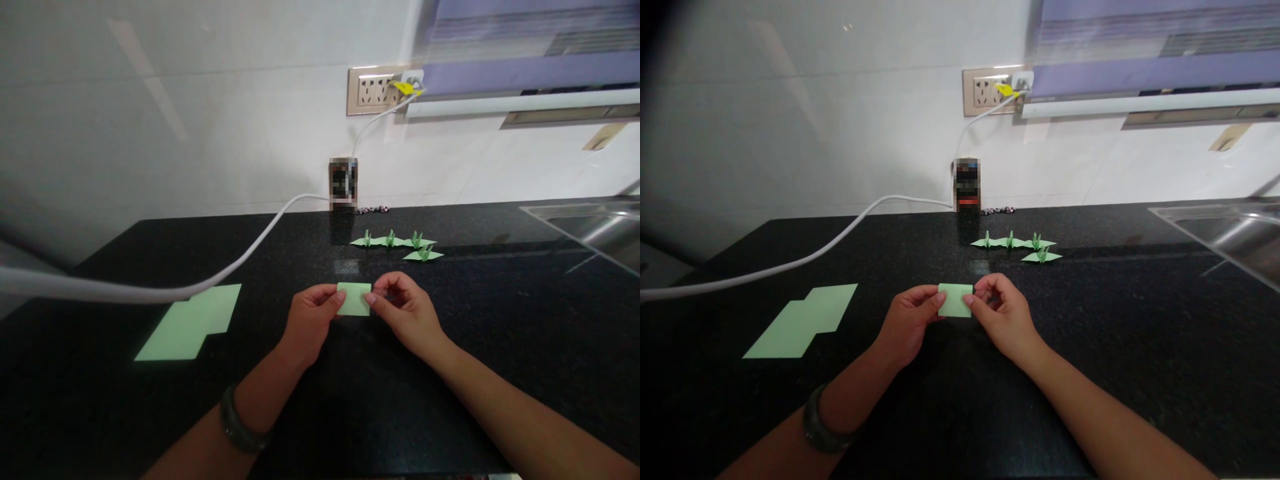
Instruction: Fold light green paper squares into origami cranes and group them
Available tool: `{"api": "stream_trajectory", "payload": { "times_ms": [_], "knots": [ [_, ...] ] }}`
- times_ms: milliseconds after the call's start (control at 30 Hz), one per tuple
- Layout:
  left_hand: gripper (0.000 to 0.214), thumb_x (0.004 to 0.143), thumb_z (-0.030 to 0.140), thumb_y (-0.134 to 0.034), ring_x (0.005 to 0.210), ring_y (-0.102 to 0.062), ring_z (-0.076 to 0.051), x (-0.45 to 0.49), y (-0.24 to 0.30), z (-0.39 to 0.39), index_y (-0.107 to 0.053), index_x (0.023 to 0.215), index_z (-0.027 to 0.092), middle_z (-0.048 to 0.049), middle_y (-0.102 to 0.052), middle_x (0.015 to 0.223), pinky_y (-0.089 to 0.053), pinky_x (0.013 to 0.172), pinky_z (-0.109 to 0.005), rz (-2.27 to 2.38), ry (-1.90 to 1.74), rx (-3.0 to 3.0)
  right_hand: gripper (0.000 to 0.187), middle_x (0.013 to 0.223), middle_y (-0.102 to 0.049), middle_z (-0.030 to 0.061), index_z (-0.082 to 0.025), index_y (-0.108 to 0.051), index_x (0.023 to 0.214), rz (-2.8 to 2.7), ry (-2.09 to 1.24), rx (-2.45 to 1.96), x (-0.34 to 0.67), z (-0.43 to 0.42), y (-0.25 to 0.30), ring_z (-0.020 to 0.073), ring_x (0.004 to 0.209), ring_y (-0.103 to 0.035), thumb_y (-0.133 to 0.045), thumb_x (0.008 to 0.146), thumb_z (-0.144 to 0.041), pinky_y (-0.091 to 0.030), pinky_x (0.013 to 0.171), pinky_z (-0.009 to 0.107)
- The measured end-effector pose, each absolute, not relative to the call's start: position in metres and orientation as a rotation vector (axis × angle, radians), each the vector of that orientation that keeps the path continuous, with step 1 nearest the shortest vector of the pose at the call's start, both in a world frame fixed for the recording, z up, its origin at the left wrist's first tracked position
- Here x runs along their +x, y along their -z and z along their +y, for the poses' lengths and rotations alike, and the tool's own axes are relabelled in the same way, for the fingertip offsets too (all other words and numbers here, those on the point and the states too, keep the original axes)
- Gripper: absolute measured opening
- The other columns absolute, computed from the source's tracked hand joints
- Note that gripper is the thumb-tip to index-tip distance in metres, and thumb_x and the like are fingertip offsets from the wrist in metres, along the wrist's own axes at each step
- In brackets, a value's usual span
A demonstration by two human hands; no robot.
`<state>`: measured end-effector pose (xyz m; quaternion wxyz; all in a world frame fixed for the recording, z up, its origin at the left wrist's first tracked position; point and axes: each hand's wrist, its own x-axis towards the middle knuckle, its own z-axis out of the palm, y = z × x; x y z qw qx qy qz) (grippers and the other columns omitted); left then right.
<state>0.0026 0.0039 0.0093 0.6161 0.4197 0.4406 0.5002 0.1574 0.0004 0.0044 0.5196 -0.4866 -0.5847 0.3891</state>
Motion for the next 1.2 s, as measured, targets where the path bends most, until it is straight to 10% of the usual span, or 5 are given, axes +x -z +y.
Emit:
{"api": "stream_trajectory", "payload": {
  "times_ms": [1200],
  "knots": [
    [0.028, 0.068, 0.030, -0.061, 0.065, -0.059, -0.013, 0.0021, -0.0090, 0.0052, -0.061, 0.090, 0.012, -0.0054, -0.065, 0.076, -0.048, 0.054, -0.022, 1.055, -1.142, 0.988, 0.018, 0.086, -0.058, 0.0046, -0.021, -0.058, 0.094, -1.783, -0.416, -1.156, 0.1601, -0.0045, -0.0086, 0.0141, 0.071, -0.054, -0.052, 0.076, -0.020, -0.047, 0.063, 0.028]
  ]
}}
